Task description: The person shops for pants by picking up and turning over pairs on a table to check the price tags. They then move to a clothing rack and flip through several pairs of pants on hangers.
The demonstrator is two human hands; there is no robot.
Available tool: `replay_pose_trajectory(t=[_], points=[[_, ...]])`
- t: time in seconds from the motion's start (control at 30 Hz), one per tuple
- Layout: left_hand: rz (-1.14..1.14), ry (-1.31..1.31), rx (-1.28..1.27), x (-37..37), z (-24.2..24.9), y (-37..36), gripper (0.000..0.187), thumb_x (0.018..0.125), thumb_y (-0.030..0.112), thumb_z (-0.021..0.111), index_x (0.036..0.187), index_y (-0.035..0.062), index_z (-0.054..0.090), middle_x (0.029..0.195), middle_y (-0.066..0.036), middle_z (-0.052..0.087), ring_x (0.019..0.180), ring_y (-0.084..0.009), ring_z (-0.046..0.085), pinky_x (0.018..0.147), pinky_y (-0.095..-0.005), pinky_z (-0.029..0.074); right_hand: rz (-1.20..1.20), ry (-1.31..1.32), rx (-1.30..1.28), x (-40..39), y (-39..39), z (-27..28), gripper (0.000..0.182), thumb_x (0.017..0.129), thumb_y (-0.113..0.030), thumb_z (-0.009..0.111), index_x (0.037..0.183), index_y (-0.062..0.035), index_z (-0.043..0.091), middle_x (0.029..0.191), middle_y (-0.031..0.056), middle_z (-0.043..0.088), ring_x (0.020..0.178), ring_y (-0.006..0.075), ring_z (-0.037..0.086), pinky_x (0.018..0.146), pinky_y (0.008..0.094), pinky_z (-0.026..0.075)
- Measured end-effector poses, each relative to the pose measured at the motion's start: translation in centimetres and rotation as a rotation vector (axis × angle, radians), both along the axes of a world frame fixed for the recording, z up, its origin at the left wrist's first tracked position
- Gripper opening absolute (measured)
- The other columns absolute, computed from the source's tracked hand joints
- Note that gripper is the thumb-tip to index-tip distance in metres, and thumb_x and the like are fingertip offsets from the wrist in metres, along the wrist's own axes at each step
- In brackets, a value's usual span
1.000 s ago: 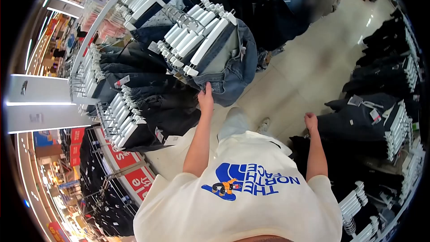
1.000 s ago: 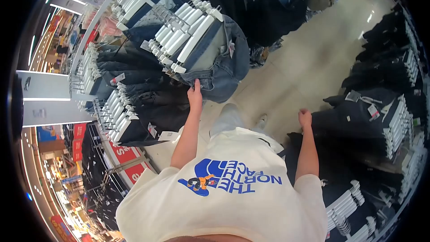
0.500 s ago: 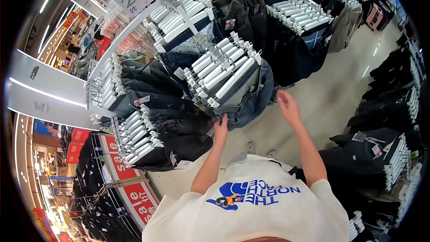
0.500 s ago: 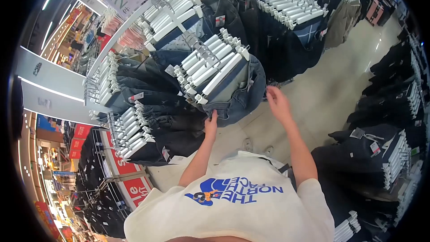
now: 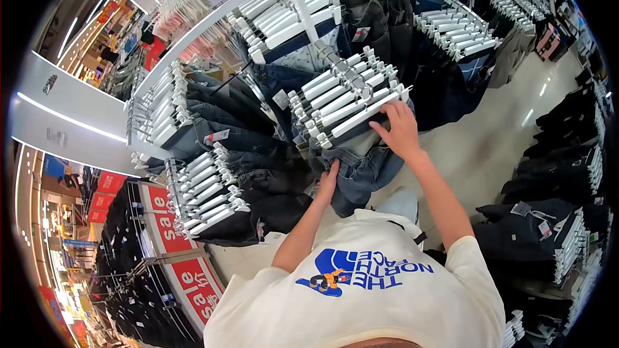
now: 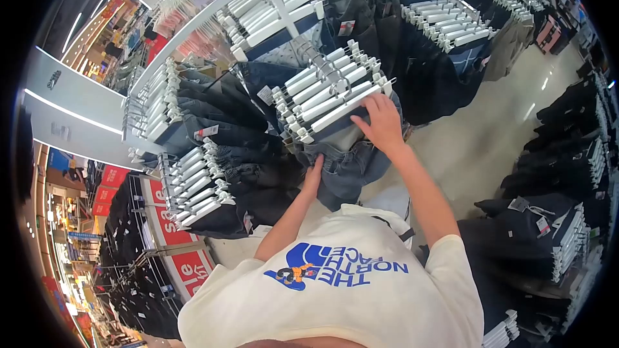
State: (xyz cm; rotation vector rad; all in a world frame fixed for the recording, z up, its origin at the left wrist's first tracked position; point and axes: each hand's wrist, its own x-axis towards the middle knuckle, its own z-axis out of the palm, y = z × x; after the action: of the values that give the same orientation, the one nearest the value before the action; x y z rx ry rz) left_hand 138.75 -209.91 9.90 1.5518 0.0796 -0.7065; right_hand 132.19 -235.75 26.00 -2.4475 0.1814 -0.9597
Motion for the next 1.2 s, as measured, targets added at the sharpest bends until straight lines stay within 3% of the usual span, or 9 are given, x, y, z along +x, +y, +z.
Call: replay_pose_trajectory(t=[0.23, 0.27, 0.43, 0.57, 0.67, 0.77, 0.8, 0.93, 1.2], points=[[-0.245, -0.165, 0.164, -2.8, -1.4, 2.3, 0.082, 0.089, 0.059, 0.073, 0.134, -0.0076, 0.059, 0.130, -0.016, 0.066, 0.117, -0.0234, 0.062, 0.101, -0.0367, 0.047, 0.038, -0.073, -0.184, 1.2, -0.7, 2.1, 0.053, 0.072, -0.021, 0.084, 0.118, -0.0064, 0.061, 0.122, 0.0127, 0.058, 0.121, 0.0360, 0.053, 0.105, 0.0475, 0.042], [-0.311, -0.059, 0.293, -3.5, 3.7, 2.0, 0.070, 0.094, 0.048, 0.072, 0.139, -0.0039, 0.056, 0.136, -0.014, 0.063, 0.122, -0.0238, 0.059, 0.104, -0.0363, 0.045, 0.105, -0.049, -0.238, 1.6, -1.3, 2.3, 0.050, 0.071, -0.020, 0.084, 0.114, -0.0062, 0.063, 0.116, 0.0118, 0.060, 0.118, 0.0353, 0.054, 0.102, 0.0460, 0.044], [-0.391, 0.077, 0.134, -4.3, 1.7, 3.2, 0.073, 0.085, 0.042, 0.083, 0.136, -0.0038, 0.057, 0.128, -0.015, 0.067, 0.116, -0.0231, 0.063, 0.100, -0.0369, 0.048, 0.199, -0.005, -0.288, 2.5, -2.4, 3.0, 0.042, 0.069, -0.020, 0.084, 0.104, -0.0051, 0.067, 0.106, 0.0101, 0.063, 0.108, 0.0339, 0.059, 0.094, 0.0445, 0.049], [-0.556, -0.181, 0.343, -5.7, -1.4, 3.9, 0.067, 0.087, 0.038, 0.081, 0.137, -0.0018, 0.059, 0.130, -0.012, 0.067, 0.117, -0.0200, 0.063, 0.099, -0.0346, 0.050, 0.226, 0.035, -0.307, 2.9, -3.5, 2.6, 0.043, 0.071, -0.025, 0.083, 0.106, -0.0060, 0.067, 0.106, 0.0099, 0.065, 0.106, 0.0329, 0.060, 0.092, 0.0438, 0.049], [-0.305, 0.188, 0.058, -6.1, -3.5, 3.9, 0.056, 0.094, 0.026, 0.072, 0.139, -0.0028, 0.056, 0.134, -0.011, 0.066, 0.122, -0.0237, 0.061, 0.104, -0.0340, 0.046, 0.232, 0.005, -0.316, 2.9, -3.8, 2.5, 0.043, 0.071, -0.029, 0.083, 0.105, -0.0085, 0.068, 0.105, 0.0074, 0.066, 0.106, 0.0300, 0.061, 0.091, 0.0424, 0.049], [-0.099, 0.202, -0.026, -7.3, -3.6, 4.0, 0.051, 0.096, 0.022, 0.070, 0.139, -0.0010, 0.057, 0.134, -0.011, 0.066, 0.123, -0.0227, 0.061, 0.106, -0.0343, 0.045, 0.264, 0.040, -0.272, 2.6, -4.5, 3.0, 0.039, 0.072, -0.029, 0.084, 0.101, -0.0068, 0.070, 0.104, 0.0049, 0.069, 0.103, 0.0297, 0.063, 0.090, 0.0419, 0.048], [0.032, 0.120, -0.079, -8.4, -3.2, 3.5, 0.044, 0.094, 0.026, 0.070, 0.126, -0.0046, 0.067, 0.118, -0.011, 0.072, 0.103, -0.0197, 0.067, 0.092, -0.0314, 0.050, 0.261, 0.051, -0.264, 2.6, -5.1, 2.9, 0.039, 0.071, -0.032, 0.086, 0.097, -0.0068, 0.070, 0.100, 0.0051, 0.069, 0.099, 0.0293, 0.064, 0.087, 0.0414, 0.049], [0.277, 0.107, -0.345, -10.7, 0.5, 1.7, 0.039, 0.096, 0.018, 0.065, 0.130, -0.0022, 0.062, 0.122, -0.011, 0.070, 0.111, -0.0223, 0.068, 0.097, -0.0352, 0.052, 0.267, -0.033, -0.206, 1.7, -6.4, 5.3, 0.042, 0.069, -0.037, 0.089, 0.094, -0.0068, 0.073, 0.098, 0.0066, 0.070, 0.094, 0.0295, 0.065, 0.082, 0.0407, 0.051], [0.594, 0.448, -0.810, -13.5, 5.9, -2.7, 0.052, 0.105, 0.041, 0.048, 0.143, 0.0052, 0.053, 0.145, -0.011, 0.059, 0.133, -0.0296, 0.056, 0.115, -0.0449, 0.043, 0.305, 0.213, 0.046, 0.5, -6.9, 7.2, 0.045, 0.073, -0.045, 0.087, 0.093, -0.0068, 0.076, 0.087, 0.0094, 0.073, 0.076, 0.0293, 0.070, 0.071, 0.0361, 0.055]])
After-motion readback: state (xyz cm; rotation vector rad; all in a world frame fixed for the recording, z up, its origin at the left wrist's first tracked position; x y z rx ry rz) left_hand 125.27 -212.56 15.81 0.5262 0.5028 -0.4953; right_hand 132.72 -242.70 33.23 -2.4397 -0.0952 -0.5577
